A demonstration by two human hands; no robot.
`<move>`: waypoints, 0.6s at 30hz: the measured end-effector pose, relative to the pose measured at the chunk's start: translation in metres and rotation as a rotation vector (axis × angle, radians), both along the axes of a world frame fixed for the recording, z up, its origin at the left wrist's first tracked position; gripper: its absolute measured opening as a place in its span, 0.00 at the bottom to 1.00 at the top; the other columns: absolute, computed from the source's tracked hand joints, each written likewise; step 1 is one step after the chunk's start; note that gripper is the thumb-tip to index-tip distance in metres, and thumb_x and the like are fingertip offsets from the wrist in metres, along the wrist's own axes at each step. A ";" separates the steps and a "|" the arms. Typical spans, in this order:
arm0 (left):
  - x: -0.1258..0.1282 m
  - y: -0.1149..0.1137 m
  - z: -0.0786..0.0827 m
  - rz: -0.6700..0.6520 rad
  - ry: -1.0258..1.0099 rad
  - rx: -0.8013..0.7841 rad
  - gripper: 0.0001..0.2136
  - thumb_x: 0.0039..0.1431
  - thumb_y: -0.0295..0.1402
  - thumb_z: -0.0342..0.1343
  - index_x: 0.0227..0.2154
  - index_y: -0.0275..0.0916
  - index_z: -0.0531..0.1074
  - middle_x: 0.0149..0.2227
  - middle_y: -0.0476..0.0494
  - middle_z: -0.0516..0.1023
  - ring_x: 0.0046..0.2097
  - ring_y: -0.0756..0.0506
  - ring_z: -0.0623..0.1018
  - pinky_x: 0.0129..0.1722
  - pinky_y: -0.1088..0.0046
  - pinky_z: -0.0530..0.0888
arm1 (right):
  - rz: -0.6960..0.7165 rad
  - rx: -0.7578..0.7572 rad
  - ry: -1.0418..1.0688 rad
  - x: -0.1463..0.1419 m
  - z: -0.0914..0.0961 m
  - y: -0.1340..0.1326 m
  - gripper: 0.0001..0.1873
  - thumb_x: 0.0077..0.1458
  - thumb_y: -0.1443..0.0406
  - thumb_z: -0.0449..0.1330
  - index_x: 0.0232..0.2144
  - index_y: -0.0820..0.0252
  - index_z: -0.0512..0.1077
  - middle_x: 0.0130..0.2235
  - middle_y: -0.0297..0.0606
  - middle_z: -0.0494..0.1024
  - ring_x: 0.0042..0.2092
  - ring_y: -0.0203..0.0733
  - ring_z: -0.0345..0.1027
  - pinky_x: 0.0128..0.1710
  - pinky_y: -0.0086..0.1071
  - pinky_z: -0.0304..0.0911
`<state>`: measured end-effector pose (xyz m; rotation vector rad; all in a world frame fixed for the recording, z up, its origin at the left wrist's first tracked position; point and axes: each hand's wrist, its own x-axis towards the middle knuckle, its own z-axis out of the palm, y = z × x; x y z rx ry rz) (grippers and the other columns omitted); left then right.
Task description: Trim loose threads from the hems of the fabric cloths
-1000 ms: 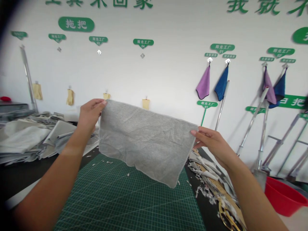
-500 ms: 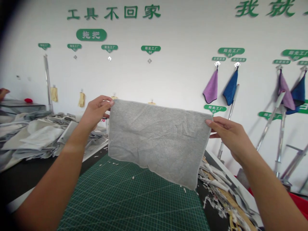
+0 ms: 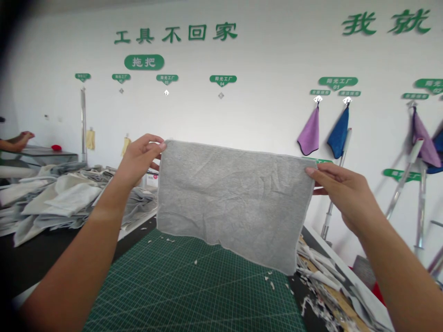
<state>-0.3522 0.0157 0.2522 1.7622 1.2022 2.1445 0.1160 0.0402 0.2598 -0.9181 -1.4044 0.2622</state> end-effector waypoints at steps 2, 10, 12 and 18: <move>0.000 0.002 -0.001 0.023 -0.012 0.005 0.13 0.55 0.42 0.60 0.40 0.41 0.72 0.27 0.48 0.74 0.28 0.49 0.73 0.21 0.78 0.70 | 0.036 -0.056 -0.035 0.000 -0.003 0.001 0.16 0.47 0.54 0.71 0.34 0.58 0.81 0.39 0.44 0.80 0.36 0.42 0.73 0.30 0.32 0.72; 0.066 0.008 -0.040 0.185 0.061 -0.007 0.09 0.61 0.40 0.55 0.37 0.42 0.74 0.29 0.50 0.78 0.31 0.47 0.75 0.31 0.72 0.70 | 0.301 -0.429 0.016 -0.050 -0.049 -0.007 0.16 0.49 0.53 0.69 0.32 0.58 0.77 0.35 0.40 0.79 0.33 0.40 0.72 0.28 0.28 0.70; 0.105 0.003 -0.058 0.112 0.132 -0.056 0.07 0.63 0.38 0.53 0.38 0.44 0.73 0.33 0.48 0.80 0.34 0.46 0.77 0.36 0.70 0.71 | 0.400 -0.510 0.064 -0.078 -0.070 -0.010 0.15 0.49 0.54 0.69 0.32 0.58 0.76 0.33 0.38 0.78 0.31 0.40 0.72 0.28 0.29 0.71; 0.201 -0.013 -0.117 0.002 0.385 -0.217 0.10 0.69 0.38 0.45 0.44 0.49 0.71 0.40 0.42 0.79 0.42 0.41 0.78 0.41 0.62 0.72 | 0.552 -0.617 0.182 -0.128 -0.127 -0.013 0.12 0.50 0.55 0.66 0.31 0.55 0.72 0.29 0.36 0.77 0.31 0.43 0.74 0.31 0.36 0.73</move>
